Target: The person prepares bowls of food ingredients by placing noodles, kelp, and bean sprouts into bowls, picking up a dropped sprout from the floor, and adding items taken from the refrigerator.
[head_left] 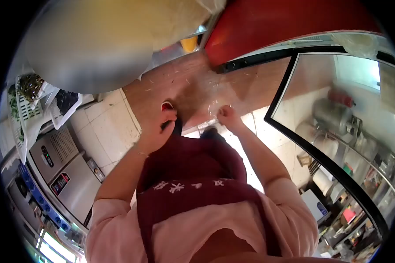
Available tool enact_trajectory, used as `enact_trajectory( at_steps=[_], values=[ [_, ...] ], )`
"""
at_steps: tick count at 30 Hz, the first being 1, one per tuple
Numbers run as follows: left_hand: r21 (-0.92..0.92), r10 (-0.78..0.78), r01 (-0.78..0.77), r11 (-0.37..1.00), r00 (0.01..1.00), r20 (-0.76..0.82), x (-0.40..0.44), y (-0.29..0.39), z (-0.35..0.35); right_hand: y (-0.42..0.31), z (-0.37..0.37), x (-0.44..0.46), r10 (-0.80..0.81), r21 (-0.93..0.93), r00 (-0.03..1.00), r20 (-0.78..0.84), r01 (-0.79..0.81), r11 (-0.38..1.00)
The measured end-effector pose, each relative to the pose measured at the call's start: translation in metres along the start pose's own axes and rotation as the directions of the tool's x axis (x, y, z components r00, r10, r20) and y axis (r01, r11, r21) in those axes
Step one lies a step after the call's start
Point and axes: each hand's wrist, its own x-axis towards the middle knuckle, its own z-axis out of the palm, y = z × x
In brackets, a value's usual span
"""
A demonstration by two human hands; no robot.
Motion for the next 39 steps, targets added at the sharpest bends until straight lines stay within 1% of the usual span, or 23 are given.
enact_trajectory(
  at_steps=[1, 3, 5, 6, 7, 8, 9, 11, 12, 17, 19, 20, 22, 23, 24, 25, 27, 28, 29, 30, 32, 36, 39],
  values=[
    [-0.448, 0.186, -0.236, 0.863, 0.971, -0.153, 0.008, 0.018, -0.005, -0.014, -0.001, -0.006, -0.017, -0.001, 1.000, -0.009, 0.017, 1.000],
    [-0.448, 0.423, -0.577, 0.683, 0.812, -0.402, 0.077, 0.058, -0.064, -0.035, -0.004, -0.011, -0.083, 0.508, 0.994, -0.067, 0.106, 0.855],
    [-0.606, 0.199, -0.508, 0.612, 0.841, -0.504, 0.105, 0.047, -0.076, -0.111, 0.020, 0.022, -0.226, 0.579, 0.967, -0.115, 0.250, 0.776],
    [-0.588, 0.208, -0.519, 0.620, 0.831, -0.515, 0.120, 0.064, -0.079, -0.156, 0.014, 0.044, -0.319, 0.522, 0.926, -0.202, 0.378, 0.765],
    [-0.629, 0.201, -0.564, 0.536, 0.808, -0.554, 0.119, 0.071, -0.076, -0.188, 0.018, 0.053, -0.408, 0.447, 0.867, -0.286, 0.498, 0.743],
    [-0.662, 0.192, -0.606, 0.441, 0.784, -0.590, 0.119, 0.075, -0.073, -0.221, 0.023, 0.049, -0.459, 0.471, 0.825, -0.330, 0.565, 0.677],
    [-0.655, 0.197, -0.617, 0.436, 0.776, -0.599, 0.123, 0.077, -0.069, -0.246, 0.021, 0.046, -0.500, 0.492, 0.781, -0.374, 0.624, 0.608],
    [-0.688, 0.136, -0.599, 0.409, 0.786, -0.603, 0.124, 0.078, -0.071, -0.274, 0.023, 0.038, -0.547, 0.469, 0.752, -0.368, 0.658, 0.589],
    [-0.700, 0.197, -0.587, 0.408, 0.805, -0.560, 0.127, 0.081, -0.073, -0.283, 0.020, 0.036, -0.587, 0.454, 0.722, -0.366, 0.689, 0.564],
    [-0.682, 0.197, -0.603, 0.415, 0.791, -0.580, 0.128, 0.112, -0.080, -0.306, 0.021, 0.050, -0.556, 0.449, 0.702, -0.446, 0.713, 0.539],
    [-0.748, 0.157, -0.603, 0.278, 0.797, -0.584, 0.133, 0.119, -0.083, -0.313, 0.018, 0.048, -0.560, 0.443, 0.695, -0.452, 0.719, 0.536],
    [-0.751, 0.161, -0.600, 0.275, 0.799, -0.579, 0.131, 0.122, -0.085, -0.317, 0.019, 0.049, -0.560, 0.437, 0.694, -0.453, 0.720, 0.539],
    [-0.751, 0.074, -0.499, 0.434, 0.850, -0.522, 0.121, 0.126, -0.095, -0.318, 0.021, 0.055, -0.586, 0.396, 0.667, -0.459, 0.745, 0.537],
    [-0.747, 0.075, -0.501, 0.436, 0.848, -0.525, 0.109, 0.116, -0.110, -0.316, 0.023, 0.055, -0.589, 0.398, 0.666, -0.457, 0.746, 0.534],
    [-0.447, 0.053, -0.249, 0.859, 0.913, -0.405, 0.093, 0.100, -0.130, -0.316, 0.025, 0.054, -0.586, 0.390, 0.644, -0.492, 0.765, 0.513],
    [0.021, -0.047, 0.057, 0.998, 0.950, -0.310, 0.077, 0.090, -0.142, -0.316, 0.027, 0.055, -0.579, 0.381, 0.624, -0.525, 0.780, 0.496],
    [0.149, 0.138, -0.052, 0.987, 0.744, -0.654, 0.036, 0.108, -0.149, -0.316, 0.030, 0.057, -0.573, 0.391, 0.619, -0.538, 0.785, 0.481],
    [0.155, 0.251, -0.218, 0.963, 0.529, -0.811, 0.019, 0.126, -0.153, -0.315, 0.032, 0.056, -0.571, 0.394, 0.607, -0.553, 0.794, 0.463],
    [0.328, 0.591, -0.576, 0.749, 0.358, -0.723, 0.016, 0.139, -0.159, -0.316, 0.033, 0.055, -0.564, 0.396, 0.614, -0.553, 0.789, 0.470],
    [0.384, 0.746, -0.746, 0.544, 0.220, -0.629, 0.015, 0.148, -0.163, -0.318, 0.034, 0.054, -0.553, 0.396, 0.616, -0.560, 0.786, 0.475],
    [0.372, 0.823, -0.825, 0.426, 0.181, -0.539, 0.021, 0.163, -0.164, -0.317, 0.036, 0.054, -0.534, 0.396, 0.623, -0.572, 0.780, 0.485],
    [0.321, 0.828, -0.823, 0.468, 0.282, -0.484, 0.045, 0.179, -0.164, -0.314, 0.038, 0.061, -0.565, 0.308, 0.566, -0.601, 0.816, 0.489],
    [0.277, 0.815, -0.835, 0.475, 0.300, -0.496, 0.056, 0.190, -0.175, -0.314, 0.039, 0.062, -0.561, 0.321, 0.566, -0.604, 0.818, 0.478]
  ],
)
